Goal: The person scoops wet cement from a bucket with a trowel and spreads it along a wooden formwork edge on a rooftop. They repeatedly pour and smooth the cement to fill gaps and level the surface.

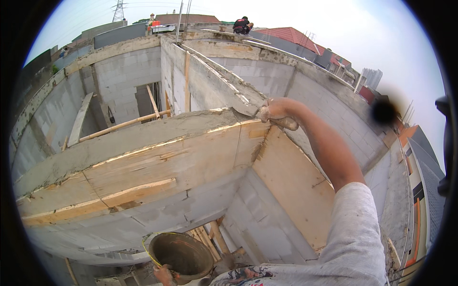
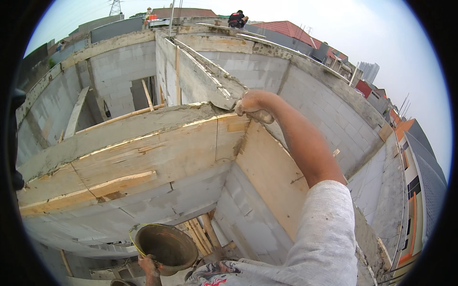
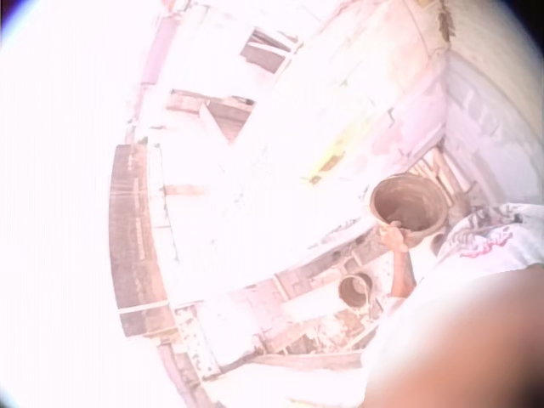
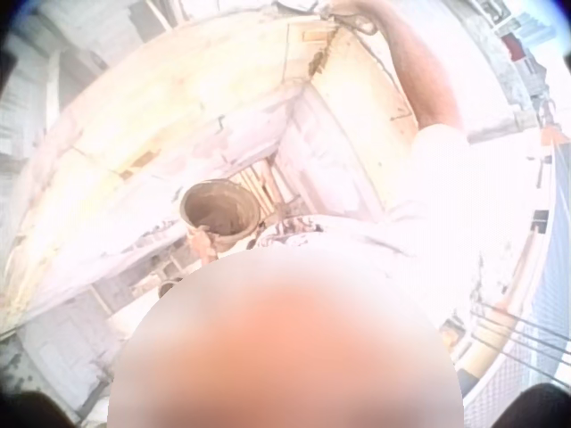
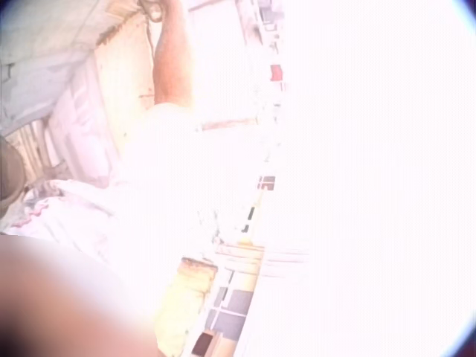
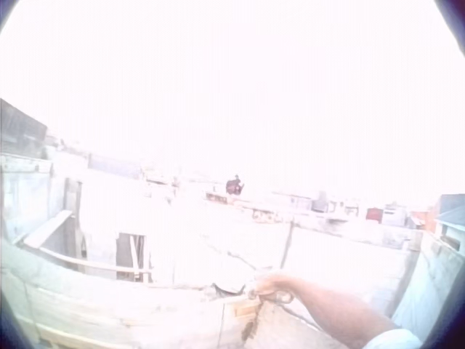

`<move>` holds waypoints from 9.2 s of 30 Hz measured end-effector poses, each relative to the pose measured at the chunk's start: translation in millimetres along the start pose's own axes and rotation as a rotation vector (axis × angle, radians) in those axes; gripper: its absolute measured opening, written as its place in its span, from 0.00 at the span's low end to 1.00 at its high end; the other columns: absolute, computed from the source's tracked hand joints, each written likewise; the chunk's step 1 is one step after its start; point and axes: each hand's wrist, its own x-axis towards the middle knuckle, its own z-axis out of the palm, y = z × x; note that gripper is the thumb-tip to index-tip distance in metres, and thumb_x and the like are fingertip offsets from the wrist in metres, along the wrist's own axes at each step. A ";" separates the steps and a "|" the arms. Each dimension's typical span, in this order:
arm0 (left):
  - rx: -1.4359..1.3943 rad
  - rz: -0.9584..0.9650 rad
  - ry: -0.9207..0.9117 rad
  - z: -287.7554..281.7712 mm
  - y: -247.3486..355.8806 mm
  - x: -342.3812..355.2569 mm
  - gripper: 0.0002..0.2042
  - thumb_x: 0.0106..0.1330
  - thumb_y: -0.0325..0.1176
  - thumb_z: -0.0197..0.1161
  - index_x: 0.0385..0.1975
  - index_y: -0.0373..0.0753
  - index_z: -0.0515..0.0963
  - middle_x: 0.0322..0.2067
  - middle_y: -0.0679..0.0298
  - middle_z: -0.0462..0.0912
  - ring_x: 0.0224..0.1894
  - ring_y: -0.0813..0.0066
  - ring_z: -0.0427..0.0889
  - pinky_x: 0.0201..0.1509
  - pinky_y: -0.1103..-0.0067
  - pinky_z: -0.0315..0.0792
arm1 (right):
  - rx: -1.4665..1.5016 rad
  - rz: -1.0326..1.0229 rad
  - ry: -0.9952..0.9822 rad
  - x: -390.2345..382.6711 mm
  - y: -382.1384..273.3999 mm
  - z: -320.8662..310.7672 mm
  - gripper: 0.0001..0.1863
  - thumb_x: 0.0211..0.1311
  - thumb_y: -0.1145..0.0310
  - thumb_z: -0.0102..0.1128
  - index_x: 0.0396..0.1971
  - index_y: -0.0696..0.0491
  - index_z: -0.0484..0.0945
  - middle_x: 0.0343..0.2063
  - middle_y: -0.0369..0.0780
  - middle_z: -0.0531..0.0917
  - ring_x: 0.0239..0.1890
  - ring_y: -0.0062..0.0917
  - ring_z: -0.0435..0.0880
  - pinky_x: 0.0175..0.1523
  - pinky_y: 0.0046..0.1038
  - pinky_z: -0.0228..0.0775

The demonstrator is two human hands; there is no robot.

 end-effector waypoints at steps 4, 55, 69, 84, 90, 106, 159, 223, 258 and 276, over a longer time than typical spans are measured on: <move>0.149 0.077 0.015 -6.6 -13.1 11.1 0.11 0.51 0.19 0.52 0.36 0.32 0.68 0.21 0.60 0.73 0.09 0.69 0.73 0.07 0.74 0.70 | -0.137 0.224 -0.008 1.4 7.6 -6.1 0.06 0.46 0.72 0.60 0.22 0.57 0.73 0.13 0.37 0.68 0.15 0.24 0.65 0.18 0.33 0.52; 0.382 0.608 -0.239 16.6 183.4 -82.3 0.09 0.52 0.22 0.60 0.24 0.36 0.64 0.24 0.73 0.63 0.28 0.86 0.61 0.28 0.83 0.60 | 0.273 -0.522 -1.037 -190.5 -136.6 432.7 0.23 0.45 0.62 0.64 0.42 0.60 0.81 0.35 0.53 0.85 0.36 0.45 0.84 0.42 0.38 0.75; -0.056 0.291 0.124 -14.1 147.2 -49.6 0.07 0.58 0.24 0.64 0.30 0.36 0.71 0.27 0.67 0.76 0.27 0.83 0.72 0.32 0.82 0.69 | 0.340 -0.397 -1.155 -133.8 -109.9 342.0 0.19 0.42 0.67 0.65 0.38 0.54 0.78 0.21 0.35 0.79 0.19 0.21 0.76 0.25 0.27 0.69; 0.121 0.097 0.115 -32.6 24.8 5.5 0.09 0.53 0.18 0.54 0.34 0.32 0.73 0.25 0.63 0.77 0.20 0.76 0.75 0.24 0.79 0.71 | -0.070 -0.205 0.407 -86.5 -25.8 19.0 0.21 0.44 0.68 0.65 0.40 0.59 0.76 0.21 0.41 0.77 0.21 0.25 0.77 0.28 0.29 0.71; 0.082 0.118 0.141 -32.6 36.6 -5.6 0.08 0.55 0.20 0.53 0.35 0.33 0.70 0.18 0.63 0.73 0.08 0.74 0.70 0.08 0.76 0.70 | -0.536 -0.236 0.696 -41.1 -0.2 72.4 0.19 0.48 0.67 0.67 0.42 0.55 0.79 0.34 0.48 0.84 0.38 0.43 0.84 0.43 0.40 0.76; 0.082 0.153 0.117 -47.9 9.7 22.1 0.11 0.53 0.18 0.53 0.37 0.32 0.71 0.20 0.62 0.74 0.06 0.72 0.70 0.07 0.76 0.68 | 0.081 -0.242 -0.106 -43.3 -135.4 41.4 0.19 0.61 0.55 0.53 0.34 0.57 0.80 0.22 0.40 0.83 0.19 0.25 0.82 0.29 0.30 0.76; 0.255 0.021 -0.275 114.7 14.9 -28.9 0.09 0.52 0.17 0.54 0.34 0.32 0.71 0.22 0.62 0.75 0.09 0.73 0.71 0.07 0.76 0.69 | -0.376 -0.233 -0.007 -60.6 -37.3 -5.6 0.19 0.61 0.60 0.50 0.42 0.58 0.80 0.23 0.43 0.83 0.20 0.31 0.81 0.30 0.35 0.73; 0.833 -0.009 -1.362 248.2 6.4 -106.8 0.10 0.47 0.18 0.53 0.31 0.35 0.69 0.20 0.66 0.72 0.11 0.78 0.68 0.12 0.81 0.66 | -0.679 1.556 0.664 -672.0 15.2 143.8 0.19 0.53 0.65 0.67 0.46 0.54 0.80 0.33 0.52 0.82 0.38 0.43 0.85 0.42 0.40 0.78; 0.652 0.139 -1.818 260.9 127.7 -174.9 0.18 0.48 0.22 0.60 0.42 0.30 0.76 0.35 0.63 0.82 0.34 0.79 0.79 0.41 0.80 0.74 | 0.028 0.496 0.108 -412.4 -43.7 338.8 0.14 0.52 0.70 0.62 0.39 0.57 0.84 0.31 0.45 0.86 0.36 0.31 0.89 0.36 0.30 0.81; 0.828 0.304 -1.943 232.2 91.0 -197.8 0.12 0.48 0.23 0.63 0.35 0.34 0.77 0.30 0.69 0.78 0.32 0.84 0.74 0.38 0.82 0.71 | -0.056 0.723 0.245 -431.4 -14.0 401.8 0.25 0.55 0.70 0.59 0.55 0.61 0.76 0.33 0.48 0.83 0.35 0.37 0.87 0.35 0.35 0.80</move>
